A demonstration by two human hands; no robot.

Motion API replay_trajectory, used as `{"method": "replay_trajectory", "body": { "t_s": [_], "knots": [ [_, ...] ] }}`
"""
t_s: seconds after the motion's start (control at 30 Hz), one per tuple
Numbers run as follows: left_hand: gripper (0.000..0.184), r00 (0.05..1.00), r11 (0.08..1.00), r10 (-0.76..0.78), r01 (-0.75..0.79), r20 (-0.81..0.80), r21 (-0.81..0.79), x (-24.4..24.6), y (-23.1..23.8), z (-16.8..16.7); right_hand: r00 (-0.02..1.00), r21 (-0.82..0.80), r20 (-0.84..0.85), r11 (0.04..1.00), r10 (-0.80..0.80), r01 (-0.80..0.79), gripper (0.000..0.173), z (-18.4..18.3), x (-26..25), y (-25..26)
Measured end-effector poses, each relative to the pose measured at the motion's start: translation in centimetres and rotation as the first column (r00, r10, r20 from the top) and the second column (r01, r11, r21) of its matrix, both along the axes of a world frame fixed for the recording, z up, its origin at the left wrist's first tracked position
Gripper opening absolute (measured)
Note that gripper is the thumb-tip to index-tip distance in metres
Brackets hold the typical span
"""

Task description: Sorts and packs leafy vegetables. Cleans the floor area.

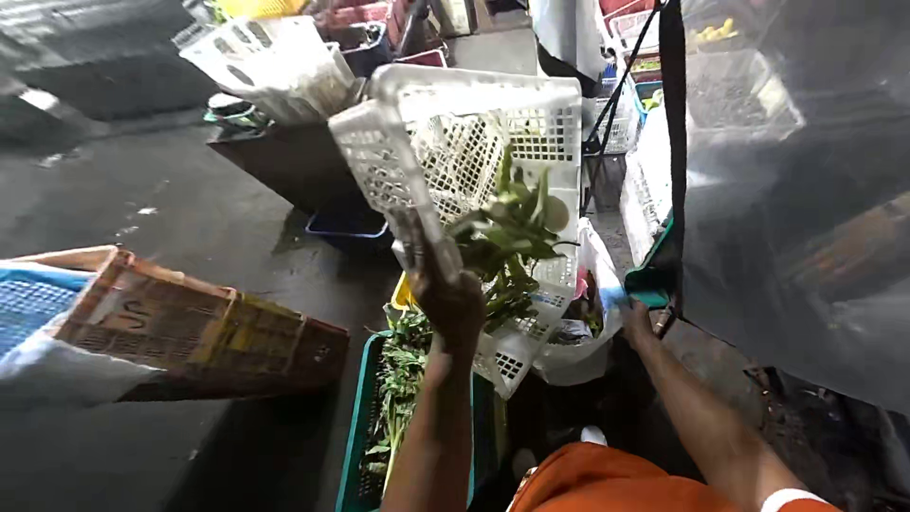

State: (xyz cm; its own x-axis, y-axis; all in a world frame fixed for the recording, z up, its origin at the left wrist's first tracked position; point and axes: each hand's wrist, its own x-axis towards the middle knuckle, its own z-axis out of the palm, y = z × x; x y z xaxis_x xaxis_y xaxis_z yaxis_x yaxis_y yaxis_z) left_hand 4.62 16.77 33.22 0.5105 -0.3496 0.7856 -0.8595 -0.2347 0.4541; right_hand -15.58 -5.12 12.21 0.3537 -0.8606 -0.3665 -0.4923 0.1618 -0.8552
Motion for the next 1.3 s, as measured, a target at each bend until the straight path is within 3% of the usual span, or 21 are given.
{"method": "replay_trajectory", "body": {
  "t_s": [0.23,0.33,0.37,0.43,0.5,0.57,0.63,0.67,0.77,0.83,0.87,0.93,1.0,1.13,1.3],
  "knots": [
    [0.071,0.991,0.987,-0.108,0.097,0.080,0.128,-2.6,-5.6,-4.8,0.996,0.181,-0.013,0.980,0.085,-0.081,0.048,1.2,-1.1,-1.8],
    [0.068,0.980,0.970,-0.171,0.148,0.106,0.192,-3.9,-6.6,-6.4,0.990,0.155,-0.051,0.981,0.128,-0.119,0.055,1.3,-0.5,-1.8],
    [0.061,0.971,0.968,-0.195,0.168,0.135,0.189,-4.3,-6.9,-6.8,0.988,0.080,-0.105,0.991,0.114,-0.105,0.063,2.0,-0.4,-1.8],
    [0.055,0.954,0.962,-0.237,0.203,0.186,0.185,-4.6,-6.9,-7.3,0.982,-0.247,-0.187,0.967,0.019,-0.065,0.092,4.4,-0.8,-2.2],
    [0.054,0.939,0.952,-0.273,0.231,0.211,0.201,-4.4,-6.6,-7.1,0.987,-0.639,-0.129,0.769,-0.098,-0.007,0.113,6.6,-1.4,-4.2],
    [0.051,0.920,0.941,-0.302,0.247,0.249,0.232,-4.2,-6.7,-6.4,0.995,-0.866,-0.025,0.499,-0.098,0.027,0.119,10.4,-1.6,-7.1],
    [0.049,0.899,0.924,-0.343,0.271,0.273,0.268,-4.4,-7.2,-5.4,0.996,-0.939,0.085,0.337,0.011,0.076,0.111,14.9,-1.1,-9.5],
    [0.048,0.889,0.919,-0.360,0.286,0.283,0.271,-4.6,-7.6,-5.0,0.992,-0.940,0.089,0.337,0.086,0.055,0.100,16.6,-0.7,-10.7],
    [0.045,0.877,0.917,-0.378,0.309,0.298,0.253,-4.5,-8.6,-4.7,0.959,-0.815,0.026,0.561,0.282,-0.143,0.051,20.9,0.2,-13.6],
    [0.047,0.871,0.917,-0.379,0.309,0.312,0.250,-4.2,-9.0,-5.3,0.921,-0.786,-0.087,0.542,0.379,-0.298,0.038,22.3,0.2,-14.6],
    [0.047,0.867,0.918,-0.378,0.305,0.325,0.255,-4.0,-8.9,-5.6,0.912,-0.836,-0.104,0.461,0.396,-0.296,0.034,21.9,0.0,-14.4],
    [0.044,0.853,0.916,-0.385,0.308,0.351,0.256,-3.8,-8.4,-6.1,0.914,-0.956,-0.030,0.256,0.404,-0.145,0.028,20.0,-0.8,-13.5],
    [0.040,0.837,0.911,-0.402,0.324,0.372,0.254,-4.4,-7.3,-6.2,0.919,-0.993,0.048,0.115,0.390,0.003,0.026,18.6,-2.3,-12.1],
    [0.031,0.778,0.903,-0.427,0.346,0.461,0.253,-5.0,-6.1,-6.9,0.902,-0.979,0.202,0.090,0.383,0.181,0.021,16.2,-4.4,-10.2],
    [0.030,0.773,0.907,-0.420,0.336,0.475,0.255,-4.0,-7.1,-7.4,0.900,-0.972,0.230,0.037,0.370,0.233,0.020,15.7,-3.5,-10.9]
  ]
}}
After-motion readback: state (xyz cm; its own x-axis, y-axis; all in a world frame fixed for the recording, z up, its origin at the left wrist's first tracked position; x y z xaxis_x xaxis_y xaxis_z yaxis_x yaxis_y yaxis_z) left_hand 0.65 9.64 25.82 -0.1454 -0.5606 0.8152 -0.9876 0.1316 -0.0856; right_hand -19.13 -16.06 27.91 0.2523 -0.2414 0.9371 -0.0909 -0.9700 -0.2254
